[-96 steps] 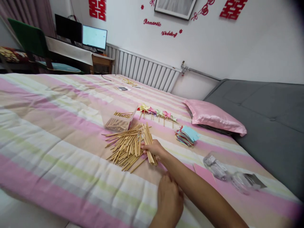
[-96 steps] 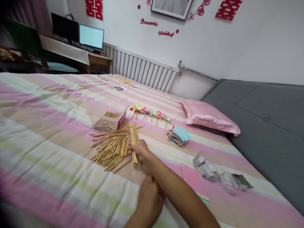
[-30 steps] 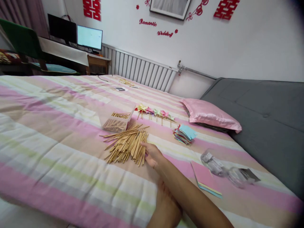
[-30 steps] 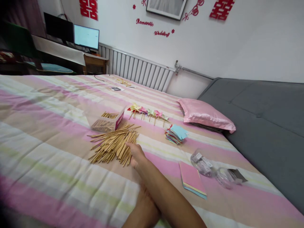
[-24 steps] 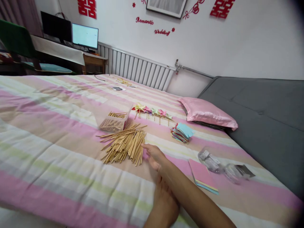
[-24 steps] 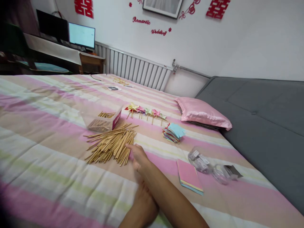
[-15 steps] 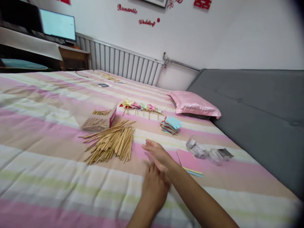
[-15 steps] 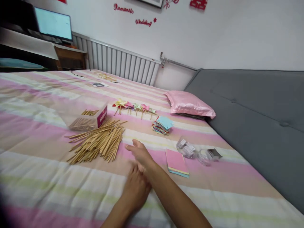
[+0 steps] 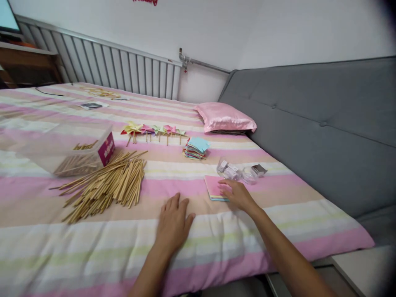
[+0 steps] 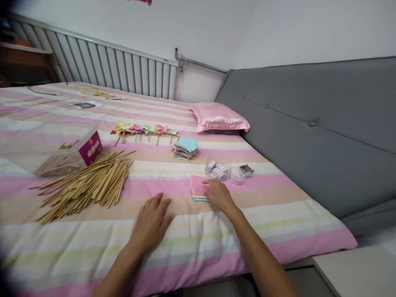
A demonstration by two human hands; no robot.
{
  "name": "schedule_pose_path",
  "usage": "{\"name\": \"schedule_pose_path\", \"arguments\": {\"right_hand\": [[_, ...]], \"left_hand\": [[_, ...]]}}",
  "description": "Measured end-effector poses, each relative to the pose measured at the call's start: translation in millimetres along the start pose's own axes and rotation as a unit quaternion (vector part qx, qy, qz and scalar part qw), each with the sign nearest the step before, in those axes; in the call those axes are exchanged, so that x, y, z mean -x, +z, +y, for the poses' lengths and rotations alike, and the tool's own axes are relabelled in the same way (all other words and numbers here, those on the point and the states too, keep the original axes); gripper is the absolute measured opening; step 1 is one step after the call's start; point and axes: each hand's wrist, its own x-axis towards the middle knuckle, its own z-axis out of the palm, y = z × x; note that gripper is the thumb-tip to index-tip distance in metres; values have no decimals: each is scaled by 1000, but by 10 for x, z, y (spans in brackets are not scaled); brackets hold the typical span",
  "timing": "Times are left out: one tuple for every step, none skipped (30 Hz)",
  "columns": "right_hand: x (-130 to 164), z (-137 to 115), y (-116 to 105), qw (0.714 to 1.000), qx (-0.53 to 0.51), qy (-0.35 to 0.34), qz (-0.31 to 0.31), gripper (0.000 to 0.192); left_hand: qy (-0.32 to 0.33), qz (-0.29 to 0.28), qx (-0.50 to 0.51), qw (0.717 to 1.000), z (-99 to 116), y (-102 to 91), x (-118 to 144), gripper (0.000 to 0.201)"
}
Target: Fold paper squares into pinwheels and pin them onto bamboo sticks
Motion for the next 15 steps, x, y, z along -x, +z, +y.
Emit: {"name": "schedule_pose_path", "arguments": {"right_hand": [[16, 26, -5, 1000, 3, -6, -5, 28], [26, 46, -3, 1000, 5, -11, -9, 27], [33, 61, 3, 1000, 5, -17, -13, 27], [35, 75, 11, 1000, 5, -22, -16, 28], [35, 88, 20, 999, 6, -27, -19, 30], [35, 101, 27, 999, 6, -32, -22, 33], [34, 114, 33, 999, 7, -36, -26, 34], [34, 128, 38, 999, 8, -40, -29, 36], [34, 142, 41, 998, 9, -45, -31, 36], [36, 156, 44, 998, 11, -48, -33, 35], [38, 169, 46, 998, 12, -52, -34, 34], [40, 181, 48, 998, 14, -56, -36, 33], [41, 191, 49, 997, 16, -59, -37, 32], [42, 198, 48, 997, 17, -61, -39, 31], [41, 201, 47, 997, 19, -63, -40, 30]], "left_hand": [[2, 3, 0, 1000, -2, 5, -5, 37], [5, 6, 0, 1000, -4, 9, -9, 37], [7, 8, -1, 1000, -6, 13, -12, 36], [9, 9, -2, 1000, -8, 15, -15, 36], [10, 10, -3, 1000, -9, 17, -17, 36], [11, 11, -5, 1000, -10, 19, -18, 36], [12, 11, -6, 1000, -11, 20, -18, 36], [12, 11, -7, 1000, -12, 22, -18, 37], [11, 10, -7, 1000, -12, 23, -18, 37], [11, 9, -8, 1000, -12, 25, -17, 37], [10, 8, -7, 1000, -12, 25, -16, 38], [10, 7, -7, 1000, -12, 25, -16, 38], [10, 7, -6, 1000, -13, 24, -16, 38], [11, 7, -5, 1000, -14, 23, -17, 37], [11, 8, -5, 1000, -14, 22, -17, 37]]}}
